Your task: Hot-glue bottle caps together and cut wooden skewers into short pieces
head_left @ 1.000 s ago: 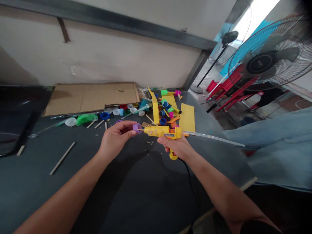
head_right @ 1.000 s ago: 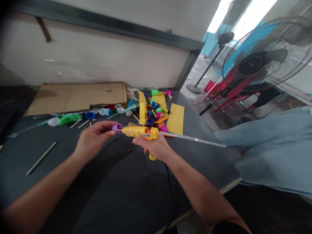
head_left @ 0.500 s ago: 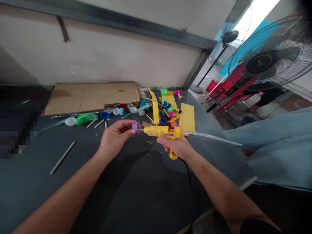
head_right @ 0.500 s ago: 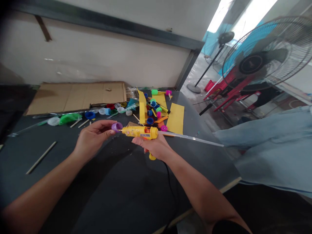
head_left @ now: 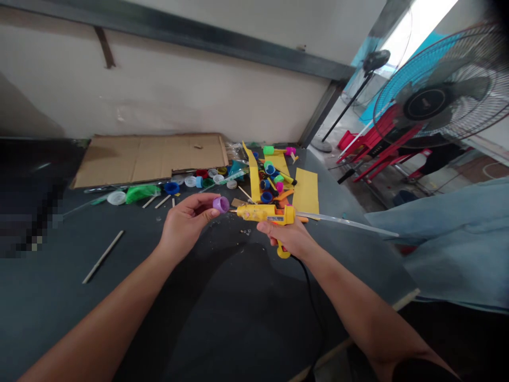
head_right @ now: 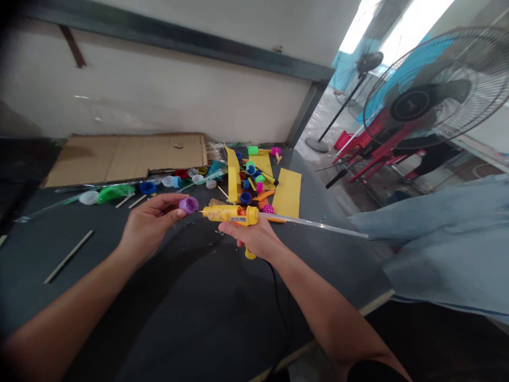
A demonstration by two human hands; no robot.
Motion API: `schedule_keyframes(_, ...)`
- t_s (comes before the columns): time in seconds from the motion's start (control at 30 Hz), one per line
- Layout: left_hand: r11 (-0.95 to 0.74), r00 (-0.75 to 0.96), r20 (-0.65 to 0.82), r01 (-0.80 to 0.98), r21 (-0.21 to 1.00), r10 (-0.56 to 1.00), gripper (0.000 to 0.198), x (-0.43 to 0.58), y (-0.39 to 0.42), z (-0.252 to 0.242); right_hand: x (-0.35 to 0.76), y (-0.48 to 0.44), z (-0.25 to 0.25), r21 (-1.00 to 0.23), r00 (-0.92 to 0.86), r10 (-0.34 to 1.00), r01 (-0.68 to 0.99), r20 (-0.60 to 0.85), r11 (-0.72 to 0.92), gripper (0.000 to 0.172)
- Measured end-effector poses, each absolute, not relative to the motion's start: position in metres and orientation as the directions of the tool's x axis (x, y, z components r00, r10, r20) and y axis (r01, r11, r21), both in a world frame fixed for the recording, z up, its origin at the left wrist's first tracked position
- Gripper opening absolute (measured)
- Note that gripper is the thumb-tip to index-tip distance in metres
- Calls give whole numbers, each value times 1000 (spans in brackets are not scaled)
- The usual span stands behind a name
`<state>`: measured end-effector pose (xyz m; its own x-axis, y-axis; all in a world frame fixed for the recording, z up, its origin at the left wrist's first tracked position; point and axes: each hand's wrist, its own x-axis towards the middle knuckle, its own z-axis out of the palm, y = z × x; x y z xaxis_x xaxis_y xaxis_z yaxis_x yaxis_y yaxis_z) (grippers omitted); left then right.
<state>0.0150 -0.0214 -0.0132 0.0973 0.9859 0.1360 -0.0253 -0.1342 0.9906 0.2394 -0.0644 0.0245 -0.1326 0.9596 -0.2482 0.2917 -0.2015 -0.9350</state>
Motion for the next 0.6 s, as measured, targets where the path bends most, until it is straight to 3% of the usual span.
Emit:
schedule_keyframes(0.27,-78,105,81,-34,996,991,29,16,-22,-14,241,-63,16,-969,-146,967,164,-210,-186,30)
schedule_keyframes(0.43,-63,124,73,-80,995,990,30,17,-22,-14,242,-62,19,-990,-138,981,60,-134,-127,36)
schedule_keyframes(0.6,-42,106,58,-145,989,993,31,18,-21,-15,243,-61,18,-989,-152,978,55,-145,-138,40)
